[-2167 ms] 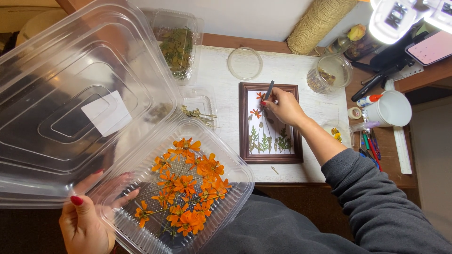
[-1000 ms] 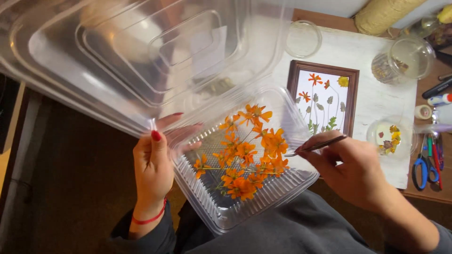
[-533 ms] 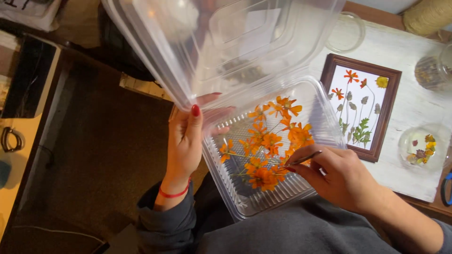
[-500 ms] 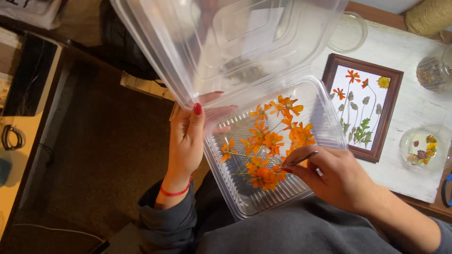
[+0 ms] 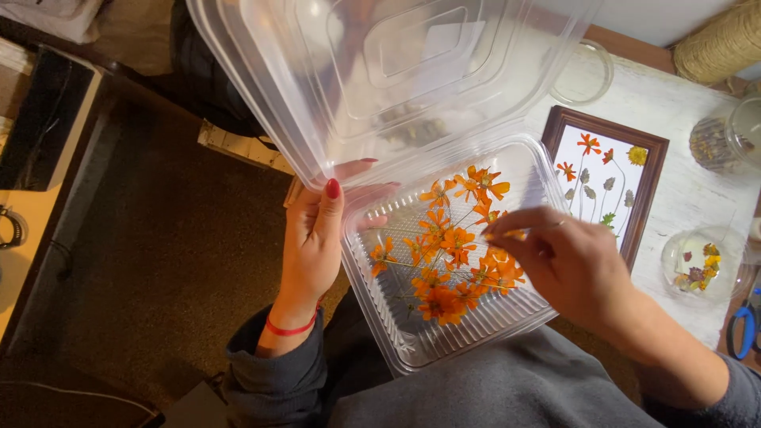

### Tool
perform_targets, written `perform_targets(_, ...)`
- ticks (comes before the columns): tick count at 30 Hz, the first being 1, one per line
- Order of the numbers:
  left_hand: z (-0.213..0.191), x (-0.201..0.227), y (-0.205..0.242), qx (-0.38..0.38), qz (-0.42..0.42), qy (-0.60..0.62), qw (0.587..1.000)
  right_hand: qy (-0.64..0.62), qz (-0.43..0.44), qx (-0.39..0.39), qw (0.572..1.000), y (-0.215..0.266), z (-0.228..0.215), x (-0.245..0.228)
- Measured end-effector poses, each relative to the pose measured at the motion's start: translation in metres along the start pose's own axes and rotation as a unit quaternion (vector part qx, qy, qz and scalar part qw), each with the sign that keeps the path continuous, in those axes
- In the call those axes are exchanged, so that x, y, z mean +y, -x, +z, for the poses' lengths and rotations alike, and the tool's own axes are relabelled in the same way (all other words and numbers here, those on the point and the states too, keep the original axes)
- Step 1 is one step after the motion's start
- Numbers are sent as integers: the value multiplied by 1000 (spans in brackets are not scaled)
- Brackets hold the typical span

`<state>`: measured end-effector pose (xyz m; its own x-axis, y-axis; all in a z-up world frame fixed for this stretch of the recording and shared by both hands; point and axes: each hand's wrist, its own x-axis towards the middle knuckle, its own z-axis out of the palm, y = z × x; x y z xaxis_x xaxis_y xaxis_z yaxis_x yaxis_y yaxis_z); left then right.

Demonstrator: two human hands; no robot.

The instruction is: Arranging and framing pressed flowers in a small picture frame.

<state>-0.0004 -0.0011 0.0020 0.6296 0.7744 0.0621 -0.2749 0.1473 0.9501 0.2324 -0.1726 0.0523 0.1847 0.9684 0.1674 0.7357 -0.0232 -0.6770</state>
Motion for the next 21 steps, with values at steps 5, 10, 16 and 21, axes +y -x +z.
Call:
perform_targets(5,6,6,-3,4,-6,9,1000,84,6,31,996,-12,-17,2)
perform_targets(10,5,5,-6,-4,-11,6,1000,60,-19,17,998,-10,-17,7)
perform_targets(16,8,6,-10,-9,-14,2,1000,85,-75,-1,993,-12,-13,13)
perform_targets(21,9,0,-12,-10,-19,3,1000,100,-85,-2,991,-12,-12,15)
